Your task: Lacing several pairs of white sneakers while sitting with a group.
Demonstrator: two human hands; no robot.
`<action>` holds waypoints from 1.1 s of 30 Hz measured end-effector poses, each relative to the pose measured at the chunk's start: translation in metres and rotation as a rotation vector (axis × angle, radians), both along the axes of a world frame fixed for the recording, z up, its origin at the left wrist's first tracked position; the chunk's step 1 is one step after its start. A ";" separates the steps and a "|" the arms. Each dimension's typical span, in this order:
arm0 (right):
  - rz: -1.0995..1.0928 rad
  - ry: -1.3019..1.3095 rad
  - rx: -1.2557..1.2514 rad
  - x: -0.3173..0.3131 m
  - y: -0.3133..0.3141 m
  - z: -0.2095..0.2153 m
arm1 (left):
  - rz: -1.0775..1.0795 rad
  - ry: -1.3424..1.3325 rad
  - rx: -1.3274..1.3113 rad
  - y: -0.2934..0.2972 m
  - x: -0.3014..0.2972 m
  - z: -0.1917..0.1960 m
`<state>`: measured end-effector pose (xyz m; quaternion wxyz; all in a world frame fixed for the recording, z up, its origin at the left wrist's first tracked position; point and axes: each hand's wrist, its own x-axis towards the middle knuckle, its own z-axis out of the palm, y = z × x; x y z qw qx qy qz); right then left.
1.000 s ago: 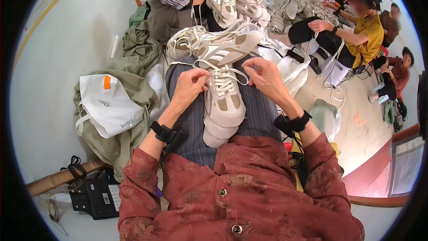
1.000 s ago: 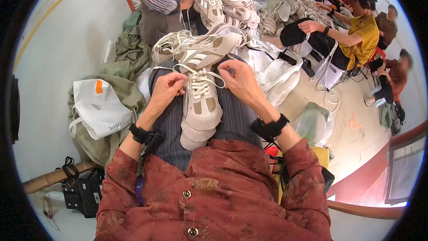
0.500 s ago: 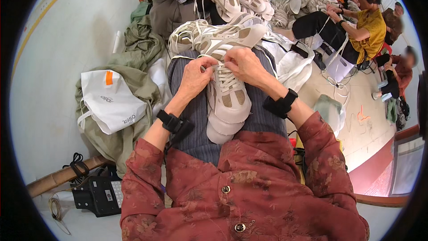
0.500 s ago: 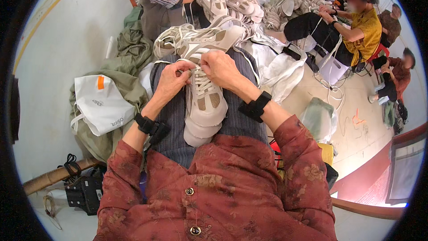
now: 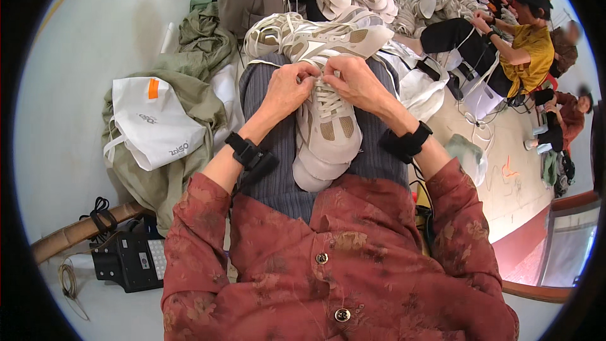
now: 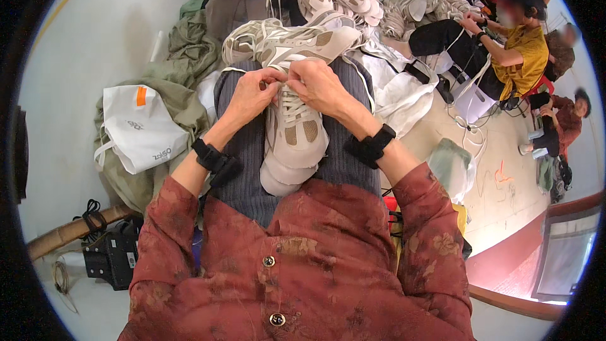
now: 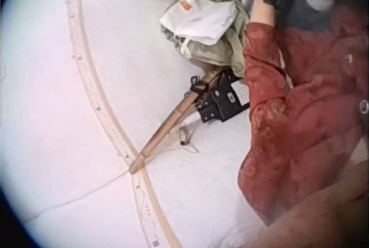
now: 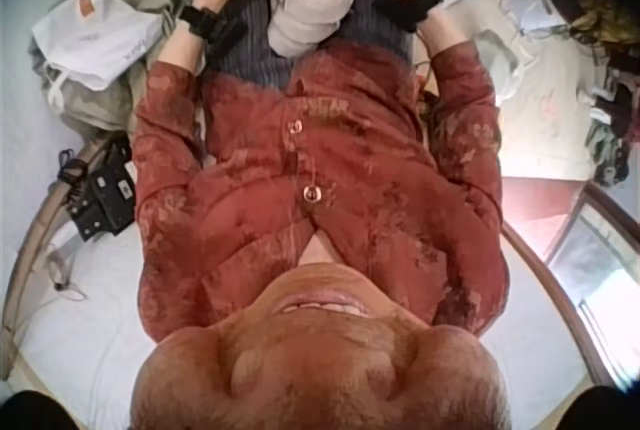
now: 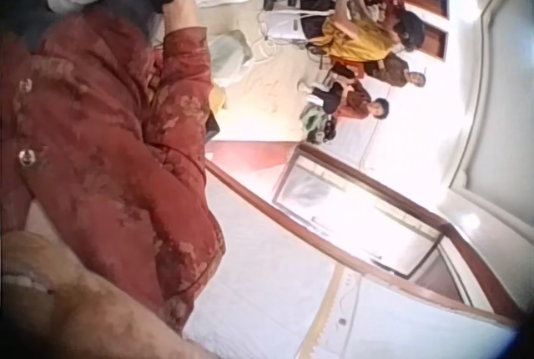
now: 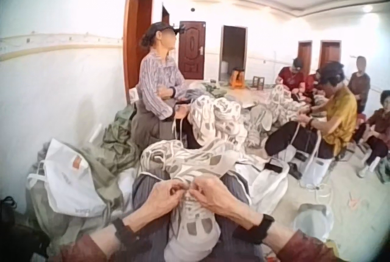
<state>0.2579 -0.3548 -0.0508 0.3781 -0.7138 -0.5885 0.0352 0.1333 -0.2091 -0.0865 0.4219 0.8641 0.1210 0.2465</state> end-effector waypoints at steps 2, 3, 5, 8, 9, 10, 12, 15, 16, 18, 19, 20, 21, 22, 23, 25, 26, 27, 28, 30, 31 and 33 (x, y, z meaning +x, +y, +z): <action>-0.009 -0.034 0.005 0.003 0.005 -0.007 | -0.005 0.011 -0.017 0.002 0.000 -0.004; -0.018 -0.070 0.013 0.003 0.009 -0.008 | -0.004 0.011 -0.017 0.004 -0.001 -0.004; -0.037 -0.120 0.016 0.003 0.012 -0.011 | -0.004 -0.009 -0.066 0.006 -0.004 -0.004; -0.055 -0.186 0.000 -0.001 0.015 -0.012 | -0.006 0.025 -0.171 0.007 -0.009 -0.001; -0.053 -0.204 -0.018 -0.001 0.015 -0.013 | -0.002 0.023 -0.173 0.008 -0.010 -0.003; -0.049 -0.206 -0.019 -0.001 0.017 -0.012 | -0.005 0.018 -0.179 0.010 -0.011 -0.004; 0.027 -0.022 -0.042 0.002 0.020 -0.010 | -0.006 0.012 -0.188 0.012 -0.012 -0.006; 0.056 0.060 -0.089 0.005 0.023 -0.008 | -0.008 0.008 -0.258 0.014 -0.012 -0.011; 0.056 0.056 -0.088 0.005 0.023 -0.007 | -0.016 -0.013 -0.269 0.014 -0.010 -0.012; 0.032 0.060 -0.169 0.007 0.020 -0.005 | -0.040 -0.044 -0.274 0.013 -0.008 -0.014; 0.004 0.041 -0.159 0.011 0.018 -0.004 | -0.043 -0.006 -0.196 0.013 -0.005 -0.013; 0.054 0.101 -0.148 0.011 0.019 -0.007 | -0.049 0.028 -0.116 0.012 -0.003 -0.012; 0.100 0.151 -0.140 0.011 0.016 -0.007 | -0.053 0.029 -0.155 0.012 -0.006 -0.012; 0.158 0.281 -0.094 0.008 0.013 -0.008 | -0.037 0.019 -0.113 0.013 -0.006 -0.015; 0.209 0.406 -0.044 0.006 0.009 -0.008 | -0.035 0.006 -0.156 0.009 -0.008 -0.011; 0.351 0.614 0.016 -0.014 -0.001 0.015 | -0.081 -0.024 -0.107 0.009 -0.011 -0.006; 0.411 0.542 0.108 -0.032 0.000 0.032 | -0.102 -0.177 -0.034 0.011 -0.019 -0.008; 0.502 0.608 0.104 -0.050 -0.010 0.060 | -0.144 -0.333 0.032 0.012 -0.018 -0.015; 0.524 0.550 0.096 -0.054 -0.013 0.067 | -0.177 -0.313 -0.121 0.017 -0.021 -0.026; 0.527 0.553 0.071 -0.054 -0.015 0.065 | -0.266 -0.307 -0.249 0.006 -0.015 -0.018; 0.505 0.620 0.053 -0.048 -0.017 0.056 | -0.289 -0.229 -0.238 -0.006 -0.011 -0.005; 0.465 0.748 0.012 -0.045 -0.017 0.039 | -0.264 -0.073 -0.206 -0.022 -0.017 0.017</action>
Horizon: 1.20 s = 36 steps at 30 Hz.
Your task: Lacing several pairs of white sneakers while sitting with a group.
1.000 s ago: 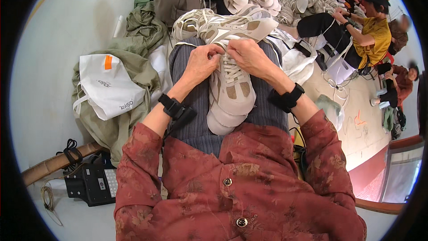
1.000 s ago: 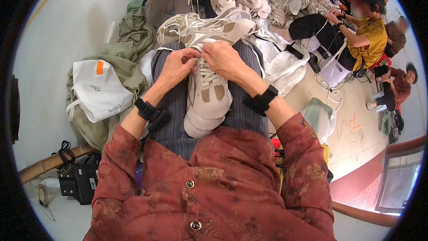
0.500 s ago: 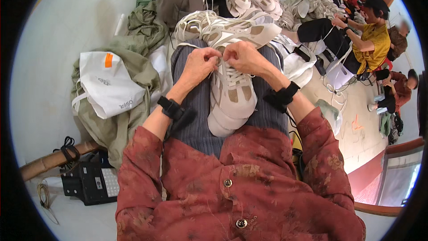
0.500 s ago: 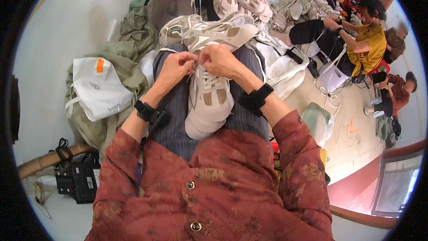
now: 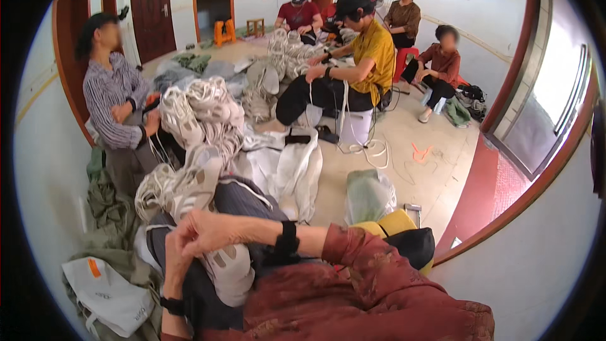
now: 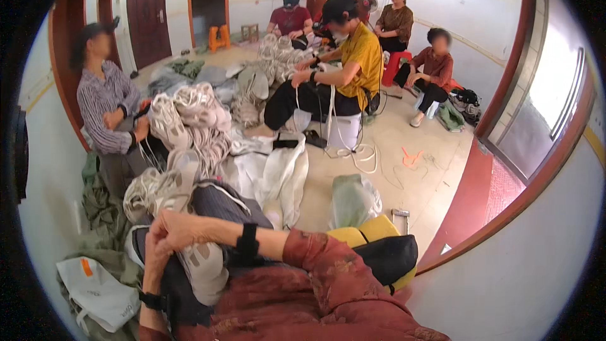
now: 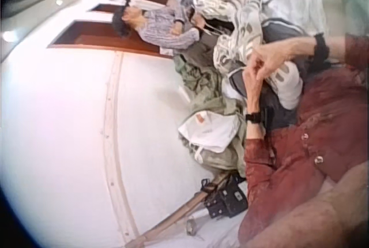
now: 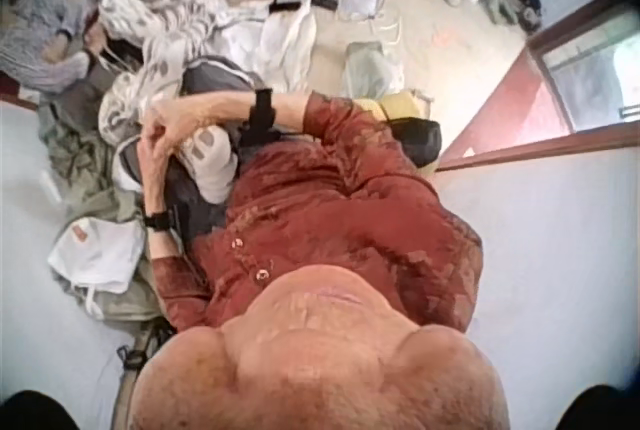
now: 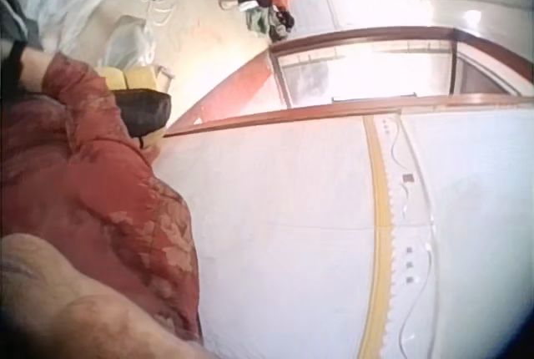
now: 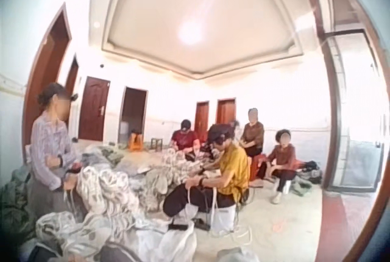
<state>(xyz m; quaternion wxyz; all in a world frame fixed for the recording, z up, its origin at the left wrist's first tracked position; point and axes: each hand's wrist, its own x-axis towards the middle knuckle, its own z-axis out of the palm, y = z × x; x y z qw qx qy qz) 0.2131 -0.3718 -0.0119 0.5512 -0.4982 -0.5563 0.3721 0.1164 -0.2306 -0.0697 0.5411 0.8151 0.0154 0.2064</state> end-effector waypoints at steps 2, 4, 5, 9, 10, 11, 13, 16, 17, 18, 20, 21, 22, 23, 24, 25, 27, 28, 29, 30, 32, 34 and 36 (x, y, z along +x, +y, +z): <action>0.000 -0.045 0.069 -0.003 -0.005 0.002 | -0.045 0.005 0.166 0.019 -0.002 -0.015; 0.006 -0.140 0.021 -0.012 -0.011 0.004 | 0.030 -0.030 0.208 0.031 -0.003 -0.033; 0.004 -0.168 0.033 -0.011 -0.009 0.003 | 0.093 -0.040 0.308 0.035 -0.001 -0.040; 0.012 -0.229 0.153 -0.007 -0.015 0.015 | 0.117 -0.262 0.392 0.025 0.002 -0.028; 0.057 -0.201 0.198 -0.010 -0.012 0.019 | 0.152 -0.144 0.382 0.026 -0.002 -0.021; 0.088 -0.152 0.163 -0.012 -0.014 0.023 | 0.129 -0.234 0.380 0.026 -0.009 -0.017; 0.048 -0.020 0.021 -0.003 -0.025 0.023 | 0.164 -0.175 0.538 0.034 0.008 -0.013; -0.061 -0.022 -0.093 0.019 -0.032 0.024 | 0.257 -0.192 0.101 0.021 0.001 0.022; -0.127 -0.053 -0.101 0.024 -0.033 0.025 | 0.300 -0.199 0.132 0.029 -0.005 0.030; -0.210 -0.087 -0.112 0.030 -0.037 0.022 | 0.382 -0.243 0.130 0.024 -0.010 0.045; -0.314 -0.113 -0.146 0.044 -0.040 0.011 | 0.395 -0.346 -0.052 0.023 -0.023 0.063; -0.295 -0.108 -0.143 0.050 -0.041 0.003 | 0.413 -0.341 -0.046 0.025 -0.030 0.068; -0.353 -0.113 -0.188 0.055 -0.043 -0.004 | 0.450 -0.357 -0.008 0.023 -0.036 0.074; -0.415 -0.120 -0.233 0.059 -0.044 -0.011 | 0.483 -0.375 0.029 0.022 -0.041 0.078; -0.409 -0.120 -0.231 0.059 -0.044 -0.016 | 0.488 -0.375 0.032 0.017 -0.045 0.079; -0.416 -0.152 -0.254 0.060 -0.045 -0.022 | 0.492 -0.395 0.047 0.011 -0.048 0.078; -0.430 -0.192 -0.267 0.058 -0.044 -0.032 | 0.518 -0.497 0.096 0.000 -0.050 0.081; -0.430 -0.187 -0.268 0.057 -0.041 -0.035 | 0.517 -0.492 0.097 -0.004 -0.049 0.085; -0.428 -0.232 -0.223 0.056 -0.037 -0.038 | 0.508 -0.603 0.179 -0.008 -0.048 0.090; -0.428 -0.281 -0.176 0.055 -0.033 -0.039 | 0.496 -0.717 0.260 -0.012 -0.045 0.095; -0.405 -0.283 -0.165 0.052 -0.026 -0.040 | 0.440 -0.765 0.278 -0.015 -0.043 0.104; -0.371 -0.372 -0.121 0.051 -0.019 -0.044 | 0.443 -0.793 0.321 -0.009 -0.039 0.111; -0.383 -0.496 -0.062 0.053 -0.012 -0.046 | 0.450 -0.730 0.305 0.003 -0.039 0.106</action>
